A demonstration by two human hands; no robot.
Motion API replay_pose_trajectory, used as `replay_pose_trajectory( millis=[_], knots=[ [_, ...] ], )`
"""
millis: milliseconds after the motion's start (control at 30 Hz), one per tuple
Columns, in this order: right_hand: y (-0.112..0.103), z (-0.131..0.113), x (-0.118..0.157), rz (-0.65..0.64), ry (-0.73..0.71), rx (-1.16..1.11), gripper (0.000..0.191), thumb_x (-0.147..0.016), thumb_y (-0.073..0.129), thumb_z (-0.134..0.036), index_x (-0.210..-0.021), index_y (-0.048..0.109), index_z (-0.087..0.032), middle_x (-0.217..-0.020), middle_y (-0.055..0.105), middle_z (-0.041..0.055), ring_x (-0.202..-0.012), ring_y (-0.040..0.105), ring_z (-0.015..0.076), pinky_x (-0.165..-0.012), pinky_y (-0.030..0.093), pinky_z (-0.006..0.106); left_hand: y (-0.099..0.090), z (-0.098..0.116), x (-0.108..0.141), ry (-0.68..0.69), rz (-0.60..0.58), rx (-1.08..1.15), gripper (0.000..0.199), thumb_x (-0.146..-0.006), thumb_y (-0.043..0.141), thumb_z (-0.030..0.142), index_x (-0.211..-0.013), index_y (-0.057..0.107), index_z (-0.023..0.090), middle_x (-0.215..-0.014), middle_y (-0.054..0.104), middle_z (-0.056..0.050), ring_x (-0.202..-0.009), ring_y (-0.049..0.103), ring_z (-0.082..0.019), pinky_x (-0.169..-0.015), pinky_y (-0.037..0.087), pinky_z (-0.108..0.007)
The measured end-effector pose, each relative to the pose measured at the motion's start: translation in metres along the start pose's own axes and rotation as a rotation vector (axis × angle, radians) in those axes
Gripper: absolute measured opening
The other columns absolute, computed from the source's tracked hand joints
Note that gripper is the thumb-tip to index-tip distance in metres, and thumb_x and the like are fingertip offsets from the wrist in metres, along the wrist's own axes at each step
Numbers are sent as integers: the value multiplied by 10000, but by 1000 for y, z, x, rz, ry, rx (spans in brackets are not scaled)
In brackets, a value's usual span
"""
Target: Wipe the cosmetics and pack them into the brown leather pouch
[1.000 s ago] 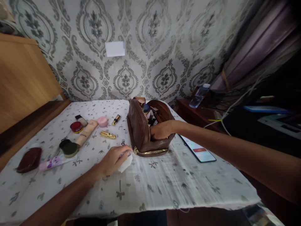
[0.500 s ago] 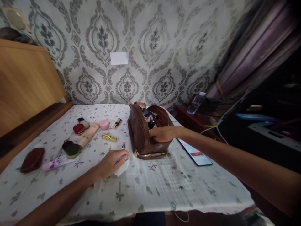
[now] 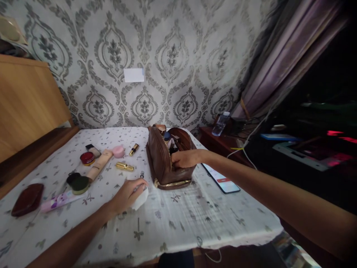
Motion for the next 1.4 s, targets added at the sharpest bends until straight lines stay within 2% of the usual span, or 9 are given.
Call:
replay_pose_trajectory(
  millis=[267, 467, 600, 700, 800, 900, 1067, 1200, 1400],
  knots=[
    [-2, -6, 13, 32, 40, -47, 441, -690, 435, 19, -913, 800, -87, -706, 722, 11, -715, 622, 134, -652, 449, 189, 0, -2, 0, -26, 5, 7, 389, -973, 388, 417, -966, 697, 180, -671, 621, 19, -625, 539, -146, -634, 404, -246],
    [-8, -13, 30, 60, -10, -72, 415, -724, 451, -22, -954, 787, -103, -823, 759, 16, -761, 659, 138, -706, 474, 196, 2, -10, 0, -60, 12, 23, 402, -971, 394, 441, -966, 692, 171, -712, 637, 6, -644, 548, -152, -617, 397, -245],
    [-21, -19, 54, 265, 59, 48, 313, -812, 464, -58, -968, 732, -100, -820, 741, 45, -713, 668, 138, -642, 463, 202, 4, -13, -1, -19, 15, 38, 390, -974, 395, 430, -944, 688, 174, -777, 682, -11, -737, 610, -175, -699, 442, -254],
    [-27, -22, 65, 516, 169, 189, 267, -859, 511, -91, -1082, 657, -106, -793, 721, 46, -684, 661, 150, -612, 448, 216, 4, -12, -2, -11, 25, 44, 393, -977, 389, 427, -914, 688, 179, -788, 689, -14, -752, 618, -181, -720, 459, -260],
    [-25, -19, 58, 648, 278, 363, 287, -840, 607, -112, -1125, 636, -99, -916, 735, 99, -823, 681, 199, -684, 461, 241, 3, -9, -2, -18, 35, 36, 403, -974, 383, 434, -913, 691, 183, -785, 690, -15, -742, 612, -182, -717, 464, -264],
    [-18, -13, 41, 607, 308, 394, 250, -822, 648, -126, -1067, 677, -92, -1010, 737, 148, -951, 685, 250, -758, 480, 262, 2, -8, -3, -25, 36, 25, 410, -968, 382, 444, -922, 694, 182, -763, 684, -16, -715, 602, -181, -693, 459, -266],
    [-12, -4, 19, 608, 259, 117, 481, -774, 592, -16, -1236, 650, -138, -787, 749, 35, -858, 715, 205, -756, 495, 218, 3, -8, -3, -24, 33, 45, 410, -968, 390, 445, -915, 692, 173, -748, 672, -16, -686, 584, -174, -657, 442, -262],
    [-9, -1, 10, 656, 296, 80, 535, -746, 599, -9, -1271, 635, -109, -850, 753, 61, -916, 711, 234, -773, 497, 228, 2, -6, -4, -33, 30, 71, 402, -963, 402, 444, -893, 689, 171, -722, 656, -11, -676, 575, -170, -651, 440, -258],
    [-2, 9, 4, 713, 296, -15, 556, -778, 563, 4, -1319, 558, -125, -816, 731, 20, -810, 691, 174, -760, 493, 215, 2, -5, -4, -21, 24, 74, 405, -970, 390, 445, -870, 671, 171, -745, 659, -12, -697, 581, -169, -669, 439, -256]
  ],
)
Point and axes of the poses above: each hand's wrist, its own x-axis away from the middle knuckle, its own y-axis out of the palm, z = x × y, the point moved 3 cm from there along -x, towards the middle knuckle
